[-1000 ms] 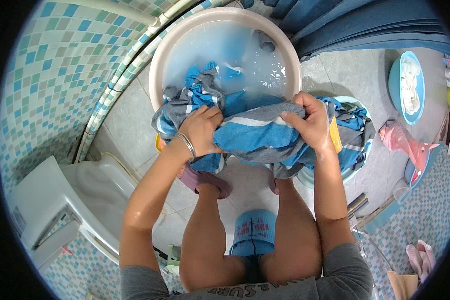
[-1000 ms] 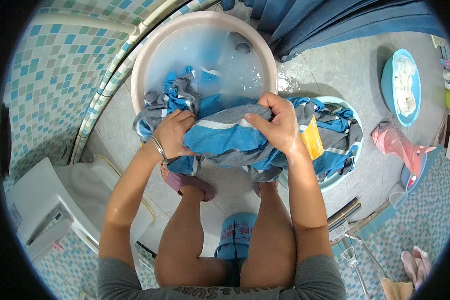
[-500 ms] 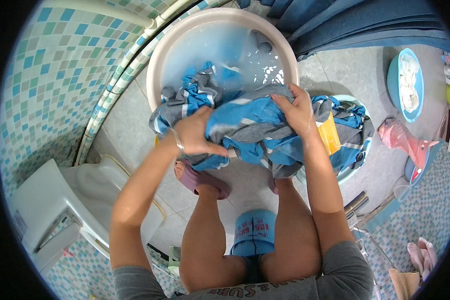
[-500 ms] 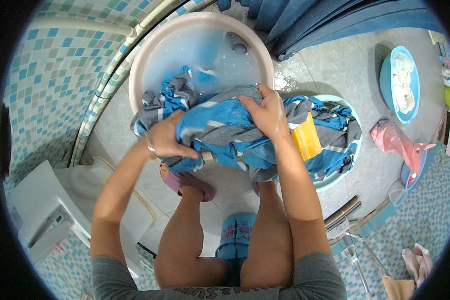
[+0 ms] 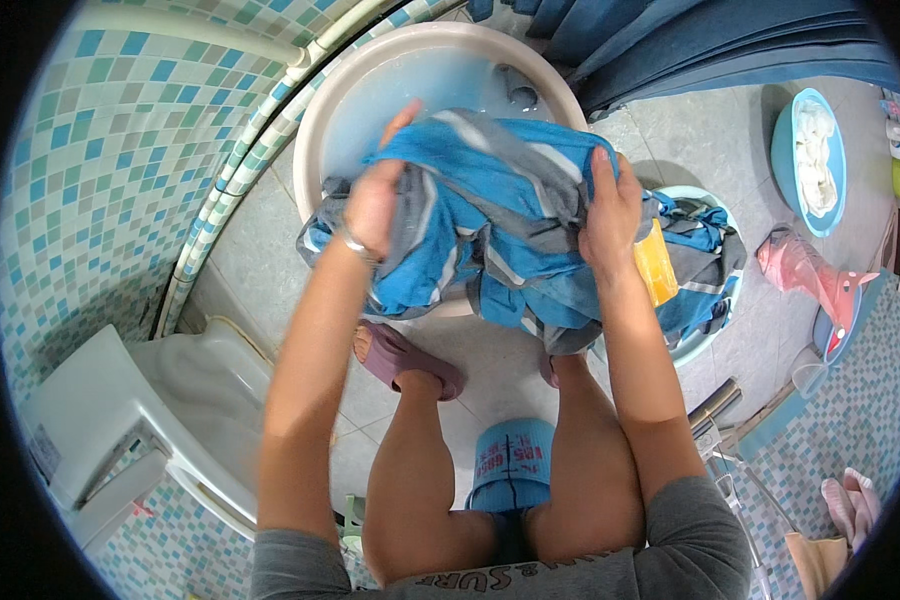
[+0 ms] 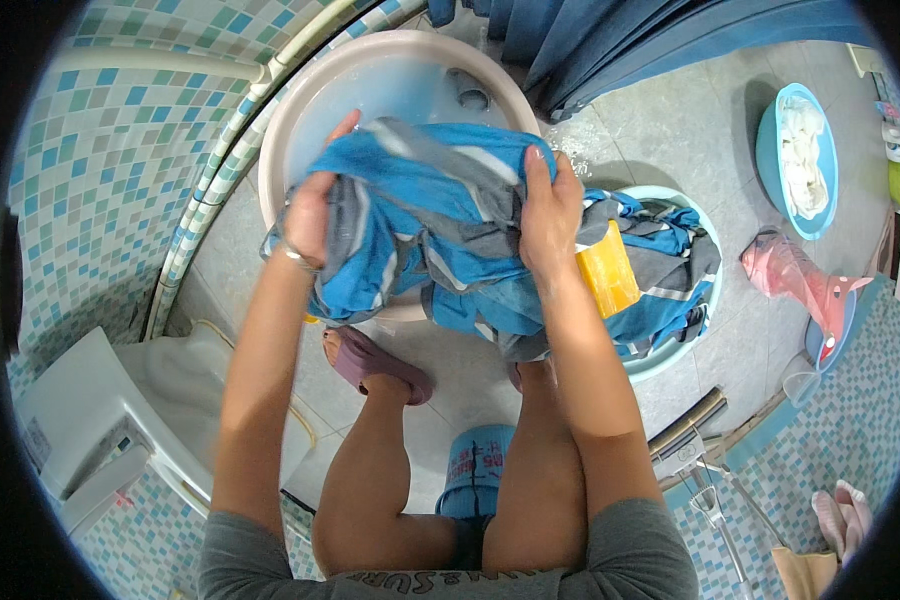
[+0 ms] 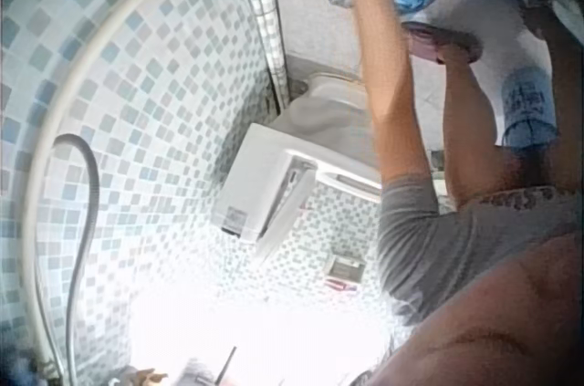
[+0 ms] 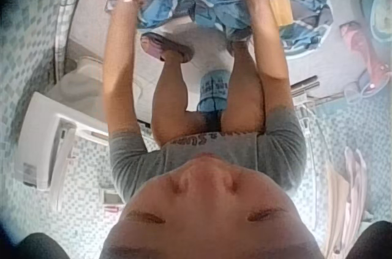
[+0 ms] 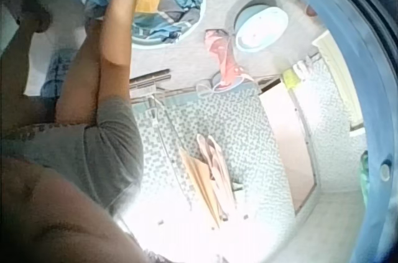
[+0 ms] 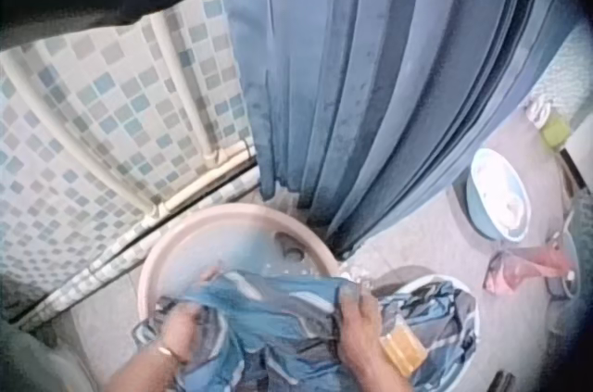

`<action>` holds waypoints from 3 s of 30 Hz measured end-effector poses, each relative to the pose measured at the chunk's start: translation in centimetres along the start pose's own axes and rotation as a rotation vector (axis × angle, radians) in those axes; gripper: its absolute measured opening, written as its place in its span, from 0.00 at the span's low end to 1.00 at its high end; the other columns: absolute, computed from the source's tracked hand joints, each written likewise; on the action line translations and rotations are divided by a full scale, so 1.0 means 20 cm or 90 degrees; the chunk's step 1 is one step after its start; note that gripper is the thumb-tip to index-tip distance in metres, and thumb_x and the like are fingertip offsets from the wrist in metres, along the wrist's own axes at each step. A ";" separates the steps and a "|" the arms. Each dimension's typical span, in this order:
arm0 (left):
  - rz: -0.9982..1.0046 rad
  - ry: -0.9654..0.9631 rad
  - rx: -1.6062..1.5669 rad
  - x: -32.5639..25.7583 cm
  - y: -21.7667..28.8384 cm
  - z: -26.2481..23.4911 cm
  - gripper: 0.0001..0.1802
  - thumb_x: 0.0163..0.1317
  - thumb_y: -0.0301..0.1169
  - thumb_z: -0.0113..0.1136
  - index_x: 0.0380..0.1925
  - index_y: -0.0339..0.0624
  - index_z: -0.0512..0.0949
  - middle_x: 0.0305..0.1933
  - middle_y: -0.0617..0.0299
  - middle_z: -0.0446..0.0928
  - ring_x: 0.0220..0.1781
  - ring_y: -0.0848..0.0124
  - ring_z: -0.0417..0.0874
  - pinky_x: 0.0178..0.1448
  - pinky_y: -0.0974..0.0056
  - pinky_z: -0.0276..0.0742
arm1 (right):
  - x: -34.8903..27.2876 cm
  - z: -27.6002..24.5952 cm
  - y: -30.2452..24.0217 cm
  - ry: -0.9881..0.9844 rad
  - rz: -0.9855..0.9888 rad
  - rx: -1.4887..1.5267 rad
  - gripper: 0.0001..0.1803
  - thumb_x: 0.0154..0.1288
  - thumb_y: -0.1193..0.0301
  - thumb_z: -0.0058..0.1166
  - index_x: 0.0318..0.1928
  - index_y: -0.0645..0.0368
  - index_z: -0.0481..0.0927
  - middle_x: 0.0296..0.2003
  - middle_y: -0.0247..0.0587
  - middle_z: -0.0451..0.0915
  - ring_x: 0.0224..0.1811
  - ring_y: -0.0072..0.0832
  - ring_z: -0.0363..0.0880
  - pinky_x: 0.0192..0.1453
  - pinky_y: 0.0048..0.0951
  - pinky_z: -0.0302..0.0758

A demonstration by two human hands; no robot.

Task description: The person is sitting on a small stool in a bathroom, hand-washing a blue and grey striped garment in a large white basin filled with water. They use a yellow bar of soap to scrub the fabric, repeatedly dipping and wringing the item.

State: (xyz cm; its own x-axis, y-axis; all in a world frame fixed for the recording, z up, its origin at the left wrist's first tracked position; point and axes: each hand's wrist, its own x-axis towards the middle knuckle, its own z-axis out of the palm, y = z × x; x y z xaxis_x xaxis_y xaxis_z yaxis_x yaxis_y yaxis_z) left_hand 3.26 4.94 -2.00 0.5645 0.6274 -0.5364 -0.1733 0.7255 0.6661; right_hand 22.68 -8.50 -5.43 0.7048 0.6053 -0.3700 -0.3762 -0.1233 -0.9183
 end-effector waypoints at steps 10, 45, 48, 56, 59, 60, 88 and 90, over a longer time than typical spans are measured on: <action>0.387 0.271 0.663 0.13 -0.44 0.39 0.23 0.51 0.29 0.53 0.51 0.40 0.75 0.46 0.42 0.73 0.49 0.45 0.74 0.58 0.52 0.70 | -0.13 0.20 0.02 -0.010 0.254 0.151 0.18 0.70 0.63 0.46 0.49 0.66 0.77 0.39 0.40 0.78 0.39 0.25 0.74 0.46 0.28 0.72; 0.378 0.282 0.583 0.14 -0.46 0.36 0.11 0.56 0.33 0.63 0.36 0.41 0.76 0.35 0.51 0.73 0.38 0.51 0.78 0.43 0.57 0.75 | -0.13 0.23 0.02 0.041 0.191 0.115 0.19 0.71 0.59 0.51 0.40 0.67 0.79 0.33 0.37 0.77 0.35 0.22 0.74 0.38 0.26 0.73; 0.460 0.101 0.684 -0.17 -0.51 0.60 0.07 0.58 0.32 0.60 0.32 0.41 0.77 0.32 0.49 0.73 0.37 0.51 0.78 0.42 0.54 0.75 | 0.00 0.00 0.19 -0.109 -0.303 -0.490 0.18 0.70 0.63 0.51 0.44 0.68 0.79 0.35 0.39 0.78 0.38 0.24 0.75 0.41 0.30 0.74; 0.499 0.258 0.639 -0.01 -0.51 0.53 0.09 0.59 0.33 0.59 0.26 0.39 0.75 0.27 0.51 0.72 0.35 0.47 0.76 0.39 0.53 0.74 | -0.07 0.08 0.13 -0.034 0.165 0.098 0.11 0.67 0.67 0.53 0.32 0.62 0.76 0.28 0.32 0.74 0.29 0.21 0.72 0.29 0.24 0.70; 0.468 0.140 0.720 -0.01 -0.54 0.50 0.08 0.59 0.33 0.59 0.27 0.39 0.77 0.30 0.47 0.76 0.34 0.46 0.78 0.38 0.52 0.74 | -0.07 0.04 0.14 -0.043 0.202 0.250 0.11 0.68 0.65 0.53 0.32 0.61 0.77 0.29 0.32 0.75 0.30 0.20 0.73 0.29 0.23 0.70; 0.466 0.125 0.718 0.07 -0.50 0.42 0.09 0.60 0.34 0.59 0.27 0.39 0.77 0.30 0.47 0.77 0.33 0.47 0.78 0.37 0.53 0.74 | -0.09 0.06 0.14 -0.077 0.171 0.187 0.13 0.68 0.64 0.53 0.33 0.61 0.77 0.31 0.32 0.76 0.31 0.20 0.74 0.31 0.22 0.70; 0.164 -0.016 0.391 0.00 -0.27 0.09 0.31 0.51 0.19 0.50 0.61 0.37 0.69 0.56 0.49 0.76 0.56 0.61 0.77 0.60 0.61 0.71 | 0.07 -0.09 -0.06 -0.053 0.297 0.184 0.24 0.67 0.55 0.48 0.52 0.62 0.75 0.48 0.48 0.78 0.50 0.37 0.78 0.58 0.38 0.73; 0.337 -0.017 0.525 -0.06 -0.37 0.31 0.35 0.50 0.19 0.50 0.63 0.38 0.67 0.60 0.47 0.73 0.60 0.55 0.74 0.63 0.58 0.70 | 0.05 -0.02 -0.05 -0.093 0.318 0.145 0.27 0.68 0.50 0.50 0.54 0.61 0.74 0.49 0.47 0.77 0.50 0.35 0.77 0.56 0.35 0.74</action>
State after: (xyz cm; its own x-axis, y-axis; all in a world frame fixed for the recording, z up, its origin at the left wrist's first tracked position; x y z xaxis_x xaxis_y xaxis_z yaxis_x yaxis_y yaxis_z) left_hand 8.89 -2.91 -3.03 0.5962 0.8006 -0.0594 0.2030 -0.0787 0.9760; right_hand 24.04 -8.10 -4.87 0.3237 0.6210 -0.7138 -0.7747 -0.2591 -0.5768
